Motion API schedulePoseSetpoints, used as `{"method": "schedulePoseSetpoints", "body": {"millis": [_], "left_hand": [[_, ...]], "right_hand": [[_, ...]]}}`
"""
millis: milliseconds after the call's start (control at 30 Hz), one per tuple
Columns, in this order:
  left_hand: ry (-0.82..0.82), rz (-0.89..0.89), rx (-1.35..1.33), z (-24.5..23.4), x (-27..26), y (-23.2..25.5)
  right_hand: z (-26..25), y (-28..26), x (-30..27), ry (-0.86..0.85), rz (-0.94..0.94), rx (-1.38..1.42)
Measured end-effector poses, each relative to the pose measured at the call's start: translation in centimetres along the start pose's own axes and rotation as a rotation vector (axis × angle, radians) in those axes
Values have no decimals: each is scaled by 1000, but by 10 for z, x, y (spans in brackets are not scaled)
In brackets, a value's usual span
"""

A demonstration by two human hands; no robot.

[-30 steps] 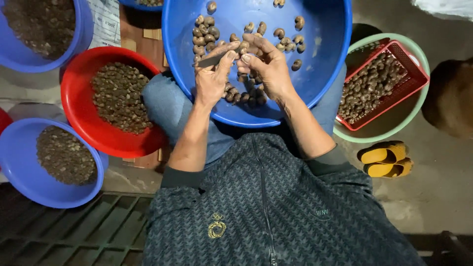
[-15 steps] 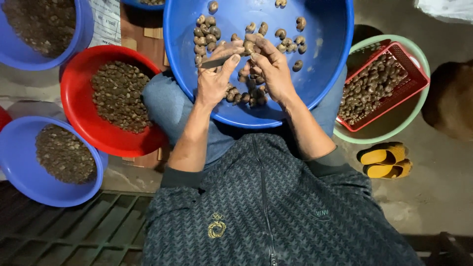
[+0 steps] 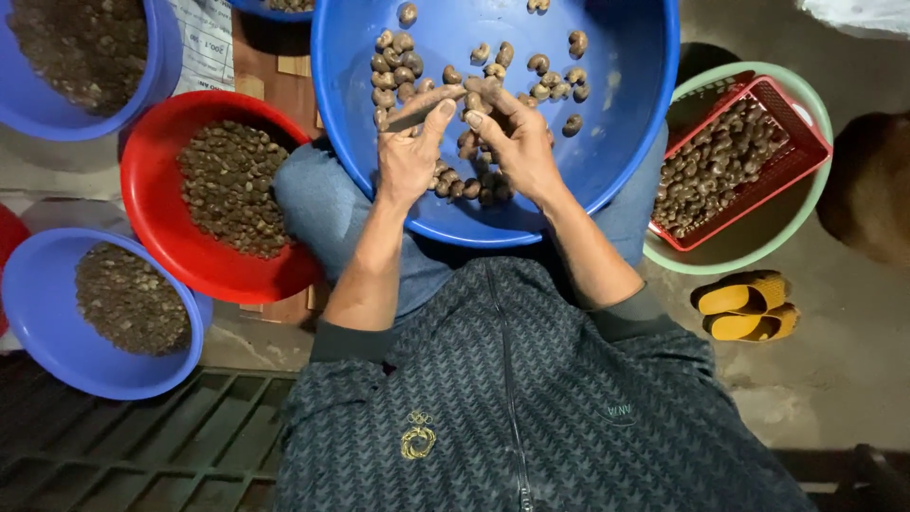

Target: A person sits on the floor and manually sorts nuts into different colored bowls, using a small knife to assist in processing each nut.

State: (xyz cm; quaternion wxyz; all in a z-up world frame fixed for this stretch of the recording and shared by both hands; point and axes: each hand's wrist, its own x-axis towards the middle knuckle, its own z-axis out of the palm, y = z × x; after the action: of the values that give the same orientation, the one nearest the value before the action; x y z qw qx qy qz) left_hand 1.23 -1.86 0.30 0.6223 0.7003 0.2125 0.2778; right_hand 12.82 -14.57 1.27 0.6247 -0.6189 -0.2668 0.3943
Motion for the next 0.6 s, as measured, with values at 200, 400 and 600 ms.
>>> {"method": "schedulePoseSetpoints", "body": {"millis": [200, 400, 600], "left_hand": [[-69, 28, -9, 0, 1, 4], [-70, -50, -80, -1, -1, 4], [-57, -10, -63, -3, 0, -5]], "right_hand": [[1, 6, -3, 64, -46, -177], [4, -1, -4, 51, -73, -164], [4, 5, -4, 68, -69, -192]]}}
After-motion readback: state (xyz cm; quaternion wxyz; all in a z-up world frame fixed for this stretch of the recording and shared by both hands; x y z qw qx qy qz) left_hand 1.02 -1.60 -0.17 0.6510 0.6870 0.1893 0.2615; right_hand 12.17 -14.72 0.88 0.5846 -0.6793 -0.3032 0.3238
